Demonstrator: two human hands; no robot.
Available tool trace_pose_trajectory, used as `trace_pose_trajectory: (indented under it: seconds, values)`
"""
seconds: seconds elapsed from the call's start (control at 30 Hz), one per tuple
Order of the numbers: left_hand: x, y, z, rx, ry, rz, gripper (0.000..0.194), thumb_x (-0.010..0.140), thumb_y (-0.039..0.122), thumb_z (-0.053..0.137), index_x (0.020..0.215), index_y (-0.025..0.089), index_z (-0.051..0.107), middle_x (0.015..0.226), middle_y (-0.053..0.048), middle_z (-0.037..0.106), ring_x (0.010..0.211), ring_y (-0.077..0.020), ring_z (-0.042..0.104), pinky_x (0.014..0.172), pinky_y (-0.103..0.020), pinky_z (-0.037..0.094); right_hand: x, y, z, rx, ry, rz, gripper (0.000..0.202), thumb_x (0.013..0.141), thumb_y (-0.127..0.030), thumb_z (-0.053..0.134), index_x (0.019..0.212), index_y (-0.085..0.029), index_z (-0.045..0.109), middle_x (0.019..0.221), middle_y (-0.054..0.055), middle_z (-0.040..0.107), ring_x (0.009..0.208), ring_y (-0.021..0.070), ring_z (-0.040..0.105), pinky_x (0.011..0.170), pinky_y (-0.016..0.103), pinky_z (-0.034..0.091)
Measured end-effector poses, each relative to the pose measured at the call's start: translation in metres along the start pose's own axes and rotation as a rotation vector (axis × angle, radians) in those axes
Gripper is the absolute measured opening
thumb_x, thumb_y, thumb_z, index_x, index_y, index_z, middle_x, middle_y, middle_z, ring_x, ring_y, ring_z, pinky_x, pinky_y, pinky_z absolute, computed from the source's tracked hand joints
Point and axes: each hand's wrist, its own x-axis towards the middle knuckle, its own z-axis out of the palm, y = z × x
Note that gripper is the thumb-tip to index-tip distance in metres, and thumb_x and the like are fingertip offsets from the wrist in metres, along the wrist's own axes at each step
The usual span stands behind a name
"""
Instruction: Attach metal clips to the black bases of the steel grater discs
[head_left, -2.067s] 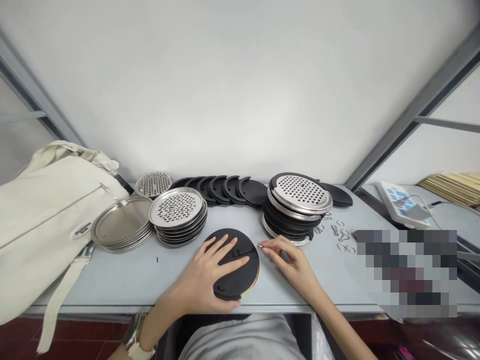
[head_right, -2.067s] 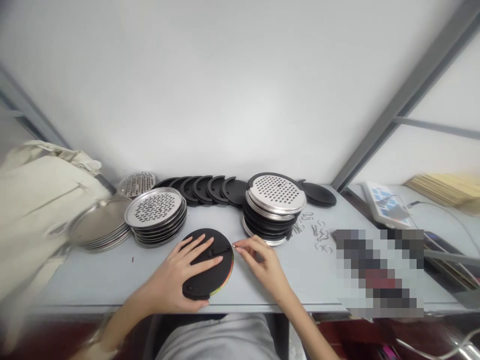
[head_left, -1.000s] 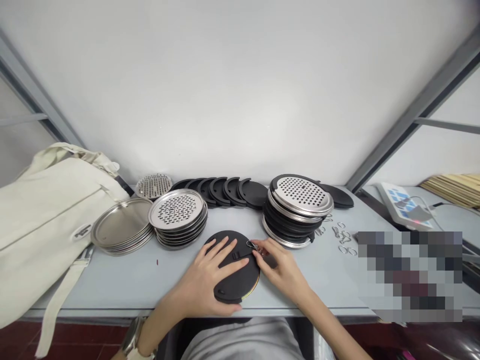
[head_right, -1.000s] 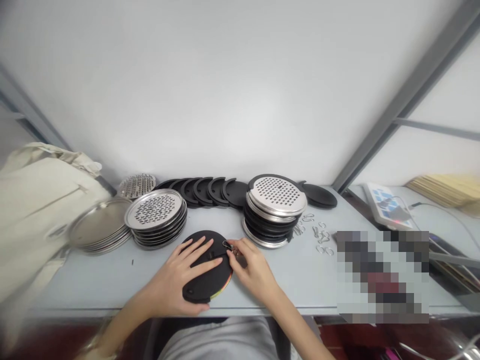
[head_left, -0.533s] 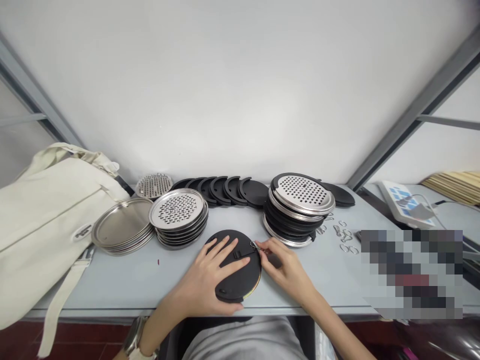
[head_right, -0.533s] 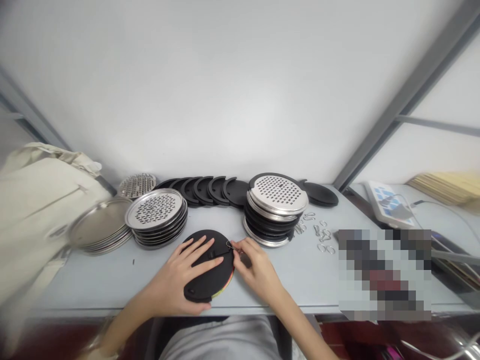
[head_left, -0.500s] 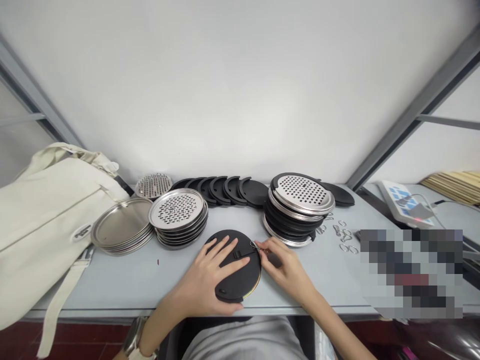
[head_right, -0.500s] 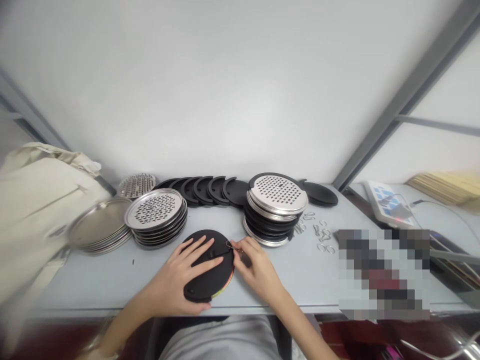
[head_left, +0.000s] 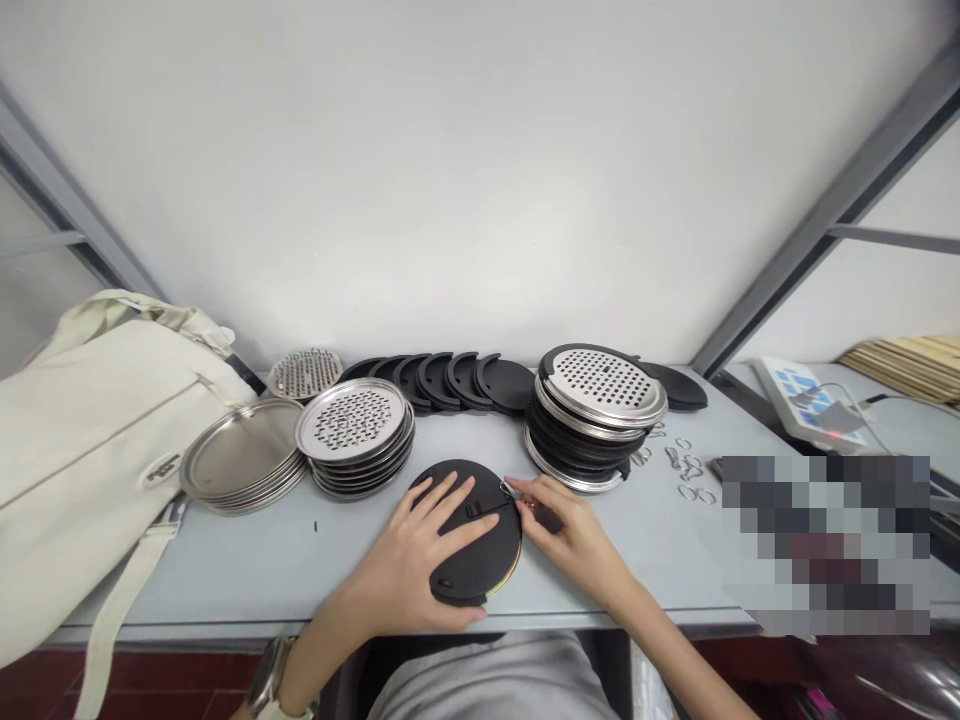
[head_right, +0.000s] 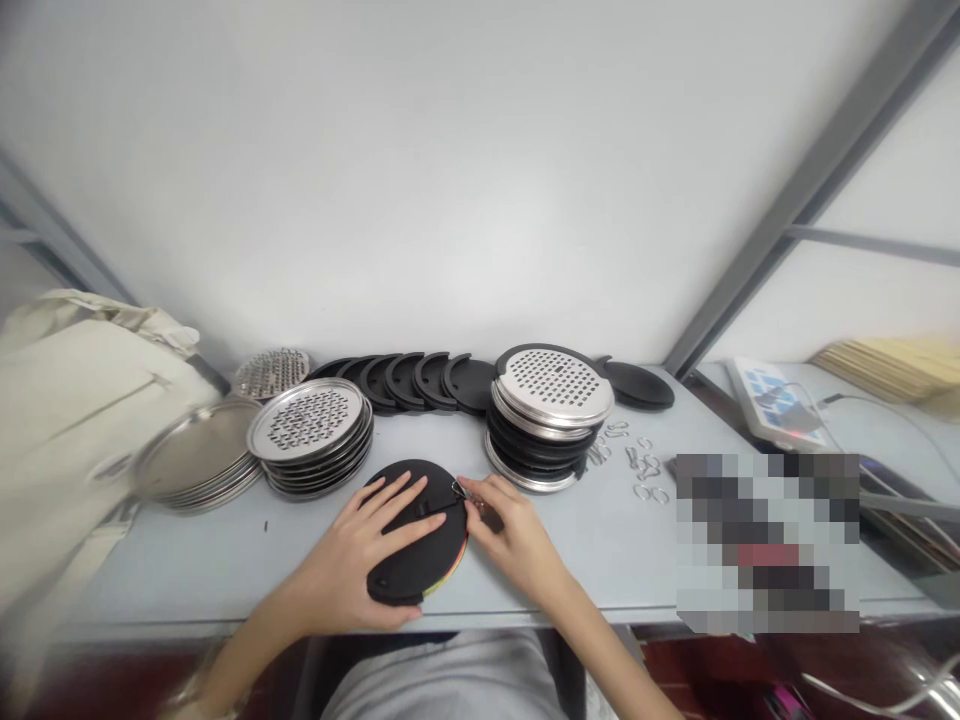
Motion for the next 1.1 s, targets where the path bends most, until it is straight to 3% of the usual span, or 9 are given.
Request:
trace_pose_trajectory:
  seconds: [0.67, 0.97, 1.1]
  values:
    - [0.0005, 0.0013, 0.0006, 0.009, -0.018, -0.016, 0.092, 0.066, 0.045, 0.076, 0.148, 0.033, 0.035, 0.159, -0.006, 0.02, 0.143, -0.0346, 0.027, 0.115, -0.055, 0.021, -0.0004, -0.0052, 0.0023, -0.092, -0.037, -0.017, 0.024, 0.094, -0.018, 0.044, 0.113, -0.015, 0.058, 0.086, 0.006, 0.061, 0.079, 0.0189, 0.061, 0.077, 0.033, 0.05]
    - [0.0005, 0.0026, -0.0006, 0.017, -0.03, -0.027, 0.091, 0.066, 0.044, 0.075, 0.148, 0.034, 0.035, 0.159, -0.006, 0.02, 0.143, -0.0337, 0.027, 0.115, -0.054, 0.021, -0.0012, -0.0056, 0.0042, -0.078, -0.121, 0.017, 0.01, 0.094, -0.018, 0.042, 0.103, -0.019, 0.046, 0.079, 0.0, 0.055, 0.071, 0.0157, 0.056, 0.068, 0.027, 0.046]
    - [0.0009, 0.0021, 0.0003, 0.019, -0.037, -0.028, 0.092, 0.067, 0.045, 0.075, 0.148, 0.035, 0.034, 0.16, -0.006, 0.019, 0.144, -0.0322, 0.025, 0.115, -0.054, 0.021, -0.0009, -0.0078, 0.0041, -0.07, -0.151, 0.04, 0.012, 0.094, -0.018, 0.04, 0.106, -0.02, 0.044, 0.08, 0.0, 0.056, 0.068, 0.0149, 0.055, 0.066, 0.026, 0.045]
